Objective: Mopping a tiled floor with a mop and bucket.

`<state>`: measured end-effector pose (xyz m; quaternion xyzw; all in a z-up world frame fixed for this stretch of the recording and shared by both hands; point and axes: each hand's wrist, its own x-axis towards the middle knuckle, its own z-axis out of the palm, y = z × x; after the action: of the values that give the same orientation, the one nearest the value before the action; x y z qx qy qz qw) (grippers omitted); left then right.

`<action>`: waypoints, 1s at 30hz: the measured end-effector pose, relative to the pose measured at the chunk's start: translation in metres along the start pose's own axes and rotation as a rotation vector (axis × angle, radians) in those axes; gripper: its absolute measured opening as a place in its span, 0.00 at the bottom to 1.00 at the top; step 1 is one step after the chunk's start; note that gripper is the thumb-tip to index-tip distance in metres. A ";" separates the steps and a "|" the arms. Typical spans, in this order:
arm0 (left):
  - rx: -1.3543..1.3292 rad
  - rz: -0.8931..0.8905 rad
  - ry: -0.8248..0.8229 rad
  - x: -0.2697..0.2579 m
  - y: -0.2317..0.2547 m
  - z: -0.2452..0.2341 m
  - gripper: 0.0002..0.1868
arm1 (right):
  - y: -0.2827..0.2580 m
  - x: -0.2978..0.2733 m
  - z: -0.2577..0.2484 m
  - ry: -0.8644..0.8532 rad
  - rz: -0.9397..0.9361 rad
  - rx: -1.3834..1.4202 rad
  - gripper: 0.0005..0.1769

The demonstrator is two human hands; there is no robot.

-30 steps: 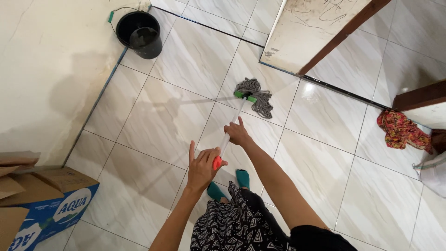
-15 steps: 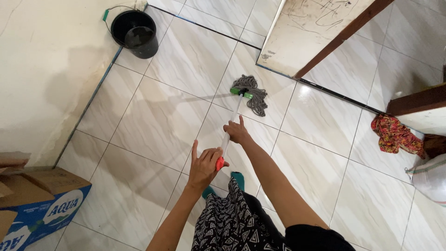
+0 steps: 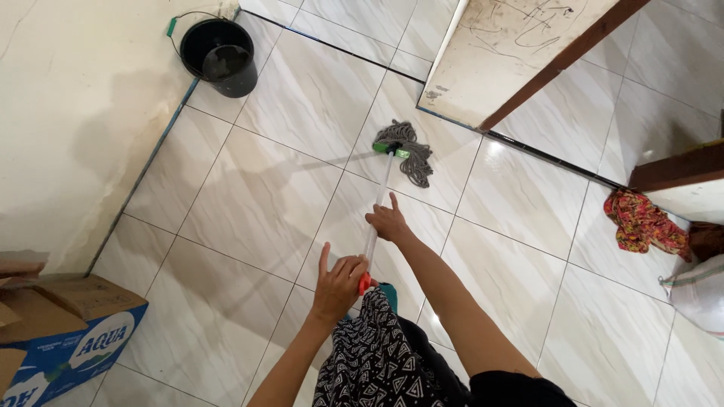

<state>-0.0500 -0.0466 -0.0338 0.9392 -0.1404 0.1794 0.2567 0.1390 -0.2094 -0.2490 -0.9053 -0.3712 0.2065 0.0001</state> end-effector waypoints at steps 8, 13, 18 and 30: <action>-0.010 -0.035 -0.001 0.007 -0.010 -0.024 0.24 | -0.015 0.001 -0.038 -0.055 -0.024 -0.017 0.09; -0.031 -0.024 0.063 0.018 -0.008 -0.055 0.23 | -0.036 -0.003 -0.067 -0.043 -0.116 0.050 0.04; -0.041 -0.040 0.034 0.021 -0.007 -0.041 0.20 | -0.030 0.005 -0.046 0.054 0.023 0.127 0.04; -0.136 -0.009 -0.095 0.078 0.002 0.004 0.13 | 0.014 -0.040 -0.057 0.217 0.398 0.294 0.08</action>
<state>0.0203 -0.0642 -0.0039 0.9277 -0.1598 0.1236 0.3139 0.1438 -0.2374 -0.1839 -0.9676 -0.1496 0.1558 0.1310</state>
